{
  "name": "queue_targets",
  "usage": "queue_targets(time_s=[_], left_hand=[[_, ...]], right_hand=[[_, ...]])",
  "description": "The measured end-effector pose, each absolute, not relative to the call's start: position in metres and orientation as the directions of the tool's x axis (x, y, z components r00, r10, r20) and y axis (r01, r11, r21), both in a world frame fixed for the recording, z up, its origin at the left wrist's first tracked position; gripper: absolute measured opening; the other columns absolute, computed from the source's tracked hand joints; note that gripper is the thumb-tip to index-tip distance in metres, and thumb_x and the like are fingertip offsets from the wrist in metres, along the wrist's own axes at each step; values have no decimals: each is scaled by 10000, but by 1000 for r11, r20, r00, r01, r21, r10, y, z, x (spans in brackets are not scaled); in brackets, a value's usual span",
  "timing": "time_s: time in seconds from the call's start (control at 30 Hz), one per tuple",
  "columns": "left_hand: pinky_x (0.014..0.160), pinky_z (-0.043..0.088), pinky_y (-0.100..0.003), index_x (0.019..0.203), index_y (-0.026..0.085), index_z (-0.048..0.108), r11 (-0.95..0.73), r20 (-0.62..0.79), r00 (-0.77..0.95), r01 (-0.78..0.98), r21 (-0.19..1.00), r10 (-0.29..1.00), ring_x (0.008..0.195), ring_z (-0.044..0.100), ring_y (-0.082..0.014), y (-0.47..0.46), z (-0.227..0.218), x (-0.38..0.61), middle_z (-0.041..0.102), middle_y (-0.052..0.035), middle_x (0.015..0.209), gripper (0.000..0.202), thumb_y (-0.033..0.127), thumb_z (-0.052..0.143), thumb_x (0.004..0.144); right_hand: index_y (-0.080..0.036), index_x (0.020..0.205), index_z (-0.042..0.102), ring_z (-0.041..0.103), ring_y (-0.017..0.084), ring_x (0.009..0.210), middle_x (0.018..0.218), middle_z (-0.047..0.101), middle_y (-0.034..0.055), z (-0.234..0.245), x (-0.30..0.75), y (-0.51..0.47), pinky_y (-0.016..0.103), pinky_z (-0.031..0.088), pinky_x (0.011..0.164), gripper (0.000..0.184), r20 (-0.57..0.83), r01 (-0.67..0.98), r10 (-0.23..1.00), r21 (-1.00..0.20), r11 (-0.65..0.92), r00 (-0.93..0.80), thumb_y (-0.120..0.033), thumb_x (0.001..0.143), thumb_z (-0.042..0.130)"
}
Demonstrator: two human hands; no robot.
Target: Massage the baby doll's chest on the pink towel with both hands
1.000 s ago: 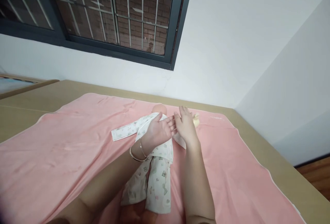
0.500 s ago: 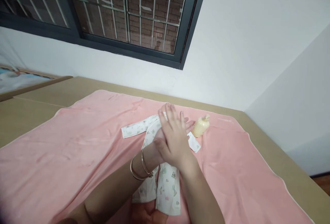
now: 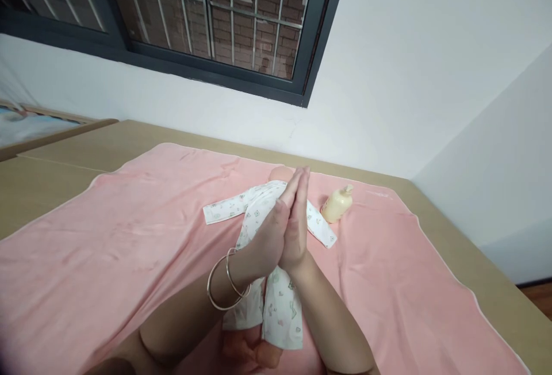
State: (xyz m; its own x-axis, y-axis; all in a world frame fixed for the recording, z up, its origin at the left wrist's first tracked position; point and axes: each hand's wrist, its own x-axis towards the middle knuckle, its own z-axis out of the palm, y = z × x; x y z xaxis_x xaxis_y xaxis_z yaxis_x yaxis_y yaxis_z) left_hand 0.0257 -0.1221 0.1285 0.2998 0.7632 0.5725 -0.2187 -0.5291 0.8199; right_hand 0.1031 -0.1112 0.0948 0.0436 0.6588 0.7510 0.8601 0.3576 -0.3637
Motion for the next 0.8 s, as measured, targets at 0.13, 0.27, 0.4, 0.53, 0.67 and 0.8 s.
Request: queue_targets(time_s=[0.13,0.27,0.4,0.53,0.67,0.8], left_hand=[[1340,129,-455,1582,342,346,-574,606,250,-195,795,755,1605,110,-205,-101,119,26,254,19,1709,584,542,166,1064],[1315,213,-475,1525,269,448,-691,694,10,-89,717,719,1583,227,-239,-68,100,23,393,-69,1646,591,562,237,1057],[1273,286,-512,1441,225,537,-663,660,-140,29,748,738,1519,370,-277,-21,61,22,509,-127,1555,634,632,289,1024],[1221,364,-510,1369,180,583,-420,416,-169,10,907,894,1423,504,-271,12,27,26,585,-163,1471,611,548,215,1050],[1128,474,-446,1283,143,634,-289,284,-145,-16,957,948,1268,637,-251,18,17,31,689,-175,1320,599,491,200,1059],[1124,476,-423,1161,166,690,-315,331,-116,133,940,936,1228,657,-245,16,16,28,725,-145,1261,529,454,259,1060]], right_hand=[[-303,1661,102,154,185,1577,1704,237,-11,94,97,-118,470,290,1272,596,771,514,635,-527,677,-46,-468,1088,93],[-340,1615,286,237,241,1568,1687,295,6,88,93,-116,518,277,1280,584,701,127,711,-701,702,-65,-520,1066,367],[-293,1562,383,498,262,1425,1527,539,94,78,100,-93,526,425,1175,552,716,241,698,-673,699,-23,-399,1031,491],[-211,1298,655,609,279,1269,1305,694,124,53,115,-48,510,454,1120,382,700,570,714,-591,571,10,-287,957,499],[-178,1307,667,583,264,1298,1370,666,126,26,127,-12,462,425,1140,457,479,691,862,-568,446,-162,-213,928,414],[-171,1494,524,325,259,1525,1599,454,111,15,138,-2,472,219,1256,535,305,842,919,-402,360,-248,-269,990,372]])
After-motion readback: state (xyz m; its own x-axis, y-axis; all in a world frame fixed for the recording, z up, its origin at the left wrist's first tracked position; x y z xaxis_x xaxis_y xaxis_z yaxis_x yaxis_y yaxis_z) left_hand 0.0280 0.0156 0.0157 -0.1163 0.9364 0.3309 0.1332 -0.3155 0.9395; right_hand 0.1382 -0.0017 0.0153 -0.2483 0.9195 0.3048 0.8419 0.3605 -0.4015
